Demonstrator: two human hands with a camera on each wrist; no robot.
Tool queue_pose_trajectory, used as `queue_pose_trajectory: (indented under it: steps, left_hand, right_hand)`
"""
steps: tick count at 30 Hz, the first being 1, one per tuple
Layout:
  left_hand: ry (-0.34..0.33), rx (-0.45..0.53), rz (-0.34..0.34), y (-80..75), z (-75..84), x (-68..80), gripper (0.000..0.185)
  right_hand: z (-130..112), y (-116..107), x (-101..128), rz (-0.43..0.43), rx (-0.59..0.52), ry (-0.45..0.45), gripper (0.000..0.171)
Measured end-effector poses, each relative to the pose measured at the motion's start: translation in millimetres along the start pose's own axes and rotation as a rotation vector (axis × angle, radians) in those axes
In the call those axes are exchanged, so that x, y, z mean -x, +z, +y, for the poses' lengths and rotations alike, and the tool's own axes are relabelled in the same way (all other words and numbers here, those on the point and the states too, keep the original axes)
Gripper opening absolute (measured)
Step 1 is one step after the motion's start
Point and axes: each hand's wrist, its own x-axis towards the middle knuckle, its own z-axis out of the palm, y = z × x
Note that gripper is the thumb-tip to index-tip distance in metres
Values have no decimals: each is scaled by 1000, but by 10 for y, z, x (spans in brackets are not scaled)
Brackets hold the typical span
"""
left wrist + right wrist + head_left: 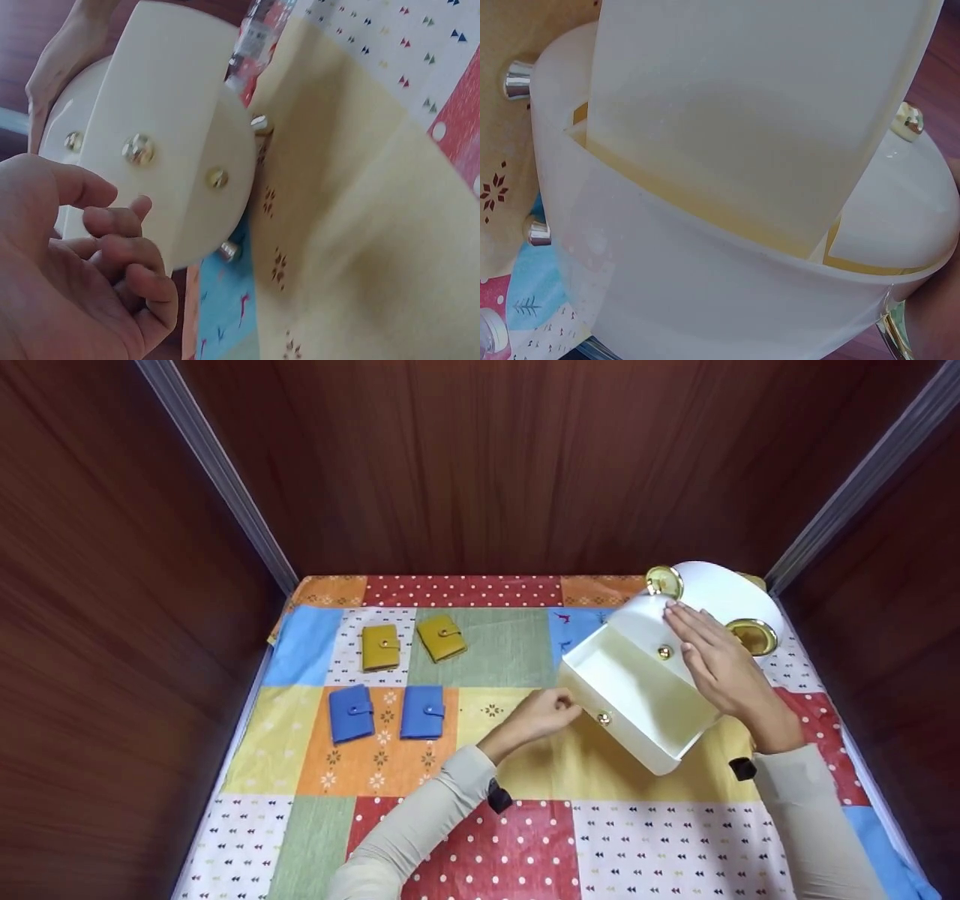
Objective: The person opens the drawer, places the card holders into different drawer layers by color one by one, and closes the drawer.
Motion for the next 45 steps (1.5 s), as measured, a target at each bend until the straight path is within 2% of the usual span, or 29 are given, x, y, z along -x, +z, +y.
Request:
queue_pose_trajectory:
  steps: [7, 11, 16, 21, 27, 32, 38, 45]
  left_hand:
    - [-1, 31, 53, -261, -112, -4, 27]
    - [-13, 72, 86, -399, -191, 1, 25]
    - [-14, 69, 152, -561, -296, 15, 24]
    - [-48, 97, 170, -707, -406, 83, 25]
    - [-73, 115, 176, -850, -513, 153, 24]
    - [-89, 103, 221, -957, -606, 185, 26]
    - [-140, 157, 271, -1099, -680, 253, 24]
    - [-145, 245, 343, -1225, -781, 297, 19]
  right_hand:
    - [-1, 14, -1, 10, 0, -6, 51]
    - [-5, 15, -5, 29, 1, -30, 51]
    - [-8, 25, 5, 50, 4, -43, 50]
    - [-10, 37, 16, 39, 3, -30, 50]
    - [-5, 30, 11, 36, 7, -23, 50]
    - [-2, 25, 3, 30, 8, -20, 50]
    - [-2, 27, -2, 36, 11, -26, 51]
    - [-5, 33, 10, 42, 17, -33, 50]
